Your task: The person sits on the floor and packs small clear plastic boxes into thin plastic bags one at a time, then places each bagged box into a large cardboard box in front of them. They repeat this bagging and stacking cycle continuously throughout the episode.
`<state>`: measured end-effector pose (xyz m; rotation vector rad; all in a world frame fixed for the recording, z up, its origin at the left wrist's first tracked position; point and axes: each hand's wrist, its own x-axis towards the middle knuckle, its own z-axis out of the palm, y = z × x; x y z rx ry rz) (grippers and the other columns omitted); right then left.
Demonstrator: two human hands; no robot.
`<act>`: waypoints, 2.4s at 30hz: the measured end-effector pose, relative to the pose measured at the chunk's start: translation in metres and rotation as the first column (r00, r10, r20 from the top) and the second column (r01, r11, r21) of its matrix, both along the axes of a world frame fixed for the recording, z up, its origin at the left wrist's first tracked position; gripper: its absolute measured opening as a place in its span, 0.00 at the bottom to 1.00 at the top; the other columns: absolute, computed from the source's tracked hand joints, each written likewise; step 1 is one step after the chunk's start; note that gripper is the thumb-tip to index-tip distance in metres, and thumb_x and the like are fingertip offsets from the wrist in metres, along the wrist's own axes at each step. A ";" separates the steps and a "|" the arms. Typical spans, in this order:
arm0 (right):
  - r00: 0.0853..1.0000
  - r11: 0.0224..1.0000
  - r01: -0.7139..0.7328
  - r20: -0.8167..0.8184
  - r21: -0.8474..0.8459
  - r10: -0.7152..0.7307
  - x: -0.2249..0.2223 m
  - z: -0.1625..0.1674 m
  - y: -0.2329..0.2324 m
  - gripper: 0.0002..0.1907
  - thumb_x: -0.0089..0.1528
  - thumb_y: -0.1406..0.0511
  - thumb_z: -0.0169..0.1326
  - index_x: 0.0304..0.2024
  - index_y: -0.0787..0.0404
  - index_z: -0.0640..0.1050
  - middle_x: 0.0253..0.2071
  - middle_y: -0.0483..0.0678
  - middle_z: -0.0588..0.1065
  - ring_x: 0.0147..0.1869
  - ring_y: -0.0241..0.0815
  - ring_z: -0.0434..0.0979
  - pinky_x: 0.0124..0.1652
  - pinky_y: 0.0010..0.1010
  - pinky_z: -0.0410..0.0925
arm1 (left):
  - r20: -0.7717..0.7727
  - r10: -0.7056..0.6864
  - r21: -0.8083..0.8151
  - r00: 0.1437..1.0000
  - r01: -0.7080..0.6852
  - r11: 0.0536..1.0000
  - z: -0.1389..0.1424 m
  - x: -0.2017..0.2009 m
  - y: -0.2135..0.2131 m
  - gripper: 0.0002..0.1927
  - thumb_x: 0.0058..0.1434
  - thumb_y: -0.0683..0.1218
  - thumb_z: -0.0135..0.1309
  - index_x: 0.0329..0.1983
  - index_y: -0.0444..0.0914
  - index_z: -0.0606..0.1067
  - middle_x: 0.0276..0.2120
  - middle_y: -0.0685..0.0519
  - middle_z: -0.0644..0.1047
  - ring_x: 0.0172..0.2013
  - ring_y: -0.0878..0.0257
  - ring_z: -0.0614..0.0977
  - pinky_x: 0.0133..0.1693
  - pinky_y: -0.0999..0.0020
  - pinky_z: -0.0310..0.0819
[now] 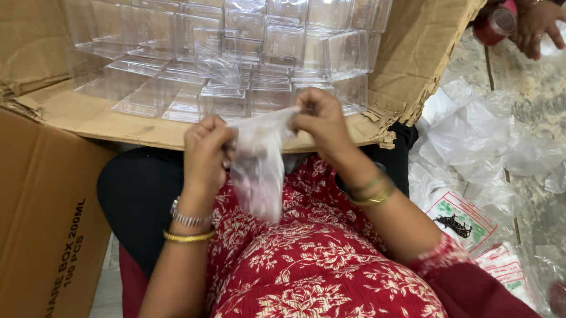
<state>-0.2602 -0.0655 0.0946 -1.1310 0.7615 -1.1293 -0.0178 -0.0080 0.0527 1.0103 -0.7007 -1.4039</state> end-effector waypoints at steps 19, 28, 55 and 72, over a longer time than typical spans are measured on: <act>0.794 0.999 0.038 -0.606 -0.037 -0.053 0.064 -0.082 -0.014 0.26 0.67 0.74 0.48 0.67 0.51 0.73 0.49 0.52 0.80 0.38 0.37 0.77 0.39 0.28 0.75 | 0.665 0.456 -0.337 0.591 -0.308 0.890 -0.048 0.005 -0.029 0.14 0.66 0.37 0.58 0.55 0.32 0.77 0.26 0.53 0.73 0.27 0.65 0.72 0.31 0.66 0.68; 0.984 0.984 0.075 -0.150 -0.159 -0.099 0.039 -0.109 -0.017 0.21 0.64 0.79 0.42 0.58 0.67 0.76 0.53 0.50 0.77 0.53 0.36 0.77 0.51 0.28 0.72 | 0.010 0.270 0.026 0.963 -0.270 0.962 -0.032 0.000 -0.024 0.10 0.59 0.36 0.50 0.41 0.41 0.76 0.21 0.55 0.76 0.14 0.72 0.69 0.15 0.76 0.59; 0.871 0.852 -0.278 0.490 0.443 0.030 -0.025 -0.036 0.077 0.23 0.72 0.57 0.40 0.62 0.64 0.69 0.53 0.57 0.76 0.53 0.48 0.80 0.55 0.39 0.73 | 0.312 -0.072 -0.081 0.947 0.102 0.991 0.032 -0.072 0.018 0.12 0.63 0.45 0.62 0.26 0.33 0.79 0.20 0.59 0.76 0.21 0.73 0.71 0.24 0.76 0.62; 0.853 0.848 0.474 0.118 0.237 -0.509 -0.204 -0.046 0.102 0.18 0.70 0.59 0.54 0.53 0.68 0.75 0.50 0.56 0.75 0.50 0.46 0.78 0.51 0.37 0.73 | 0.816 0.390 -0.455 0.427 0.056 0.889 0.038 -0.053 0.007 0.06 0.67 0.43 0.57 0.41 0.35 0.76 0.36 0.48 0.76 0.34 0.57 0.77 0.38 0.62 0.71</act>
